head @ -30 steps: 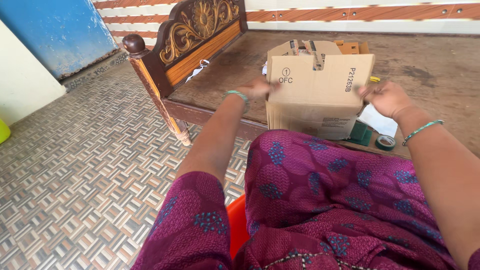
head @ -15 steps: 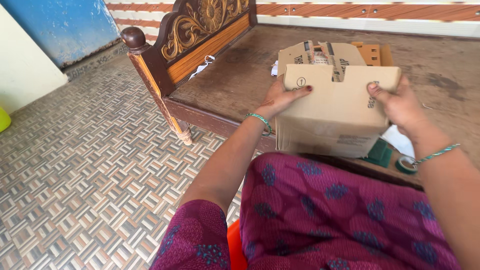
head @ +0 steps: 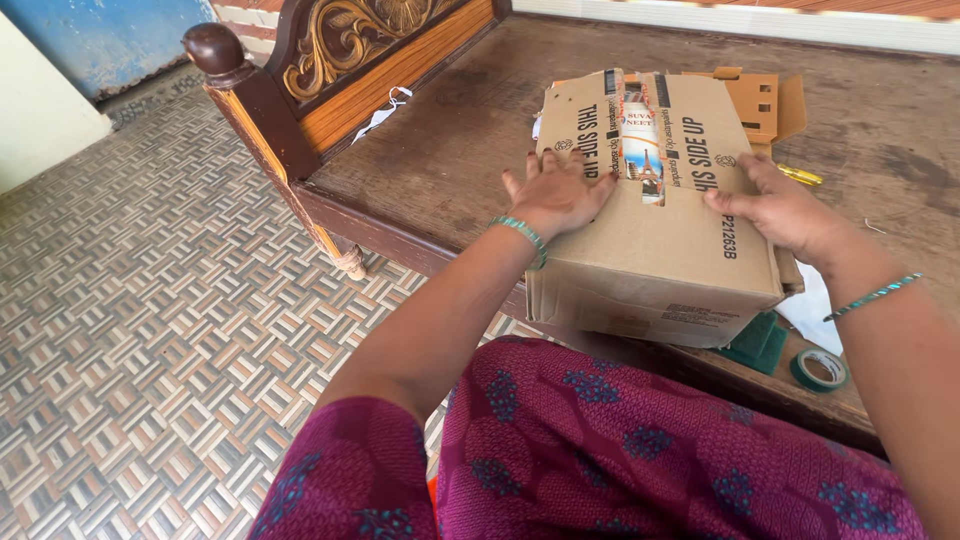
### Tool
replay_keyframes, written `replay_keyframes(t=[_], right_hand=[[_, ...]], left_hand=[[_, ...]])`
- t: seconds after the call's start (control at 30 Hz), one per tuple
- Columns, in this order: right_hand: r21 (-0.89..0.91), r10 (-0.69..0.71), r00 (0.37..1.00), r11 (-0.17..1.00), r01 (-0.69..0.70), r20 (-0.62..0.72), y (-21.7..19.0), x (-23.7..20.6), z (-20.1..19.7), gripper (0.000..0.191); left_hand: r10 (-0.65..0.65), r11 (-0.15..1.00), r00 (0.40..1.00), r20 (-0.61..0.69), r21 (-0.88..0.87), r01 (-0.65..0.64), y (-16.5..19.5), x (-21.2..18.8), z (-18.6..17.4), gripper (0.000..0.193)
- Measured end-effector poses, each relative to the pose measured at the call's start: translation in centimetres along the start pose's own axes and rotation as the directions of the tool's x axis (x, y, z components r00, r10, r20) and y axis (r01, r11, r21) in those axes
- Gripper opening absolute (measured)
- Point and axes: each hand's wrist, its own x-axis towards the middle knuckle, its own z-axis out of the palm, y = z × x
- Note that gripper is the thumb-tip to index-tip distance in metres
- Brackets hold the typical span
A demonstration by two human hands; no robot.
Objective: The person sits on the floor and places books one by one from a stack into an open cardboard box, pressing them down to fit. They then close the box flaps and begin placing small items, including tools and boxes, into a second smaller cardboard box.
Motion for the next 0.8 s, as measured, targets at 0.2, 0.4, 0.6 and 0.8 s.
replay_keyframes(t=[0.2, 0.4, 0.6, 0.8], right_hand=[[-0.069, 0.294, 0.953, 0.955, -0.289, 0.076, 1.4, 5.5, 0.0, 0.097], [-0.331, 0.186, 0.981, 0.93, -0.159, 0.051, 4.8, 16.1, 0.1, 0.109], [-0.344, 0.268, 0.962, 0.909, -0.233, 0.058, 7.0, 24.9, -0.6, 0.112], [0.01, 0.364, 0.931, 0.931, -0.364, -0.032, 9.0, 30.4, -0.6, 0.08]], left_hand=[[-0.073, 0.991, 0.989, 0.126, 0.119, 0.058, 2.6, 7.4, -0.2, 0.096], [-0.18, 0.982, 0.974, 0.137, 0.075, 0.171, 3.3, 17.6, 1.2, 0.09], [-0.265, 0.964, 0.953, 0.144, 0.06, 0.259, 3.5, 27.1, 2.0, 0.09], [-0.357, 0.93, 0.932, 0.056, -0.071, 0.361, 0.8, 33.6, 1.8, 0.079]])
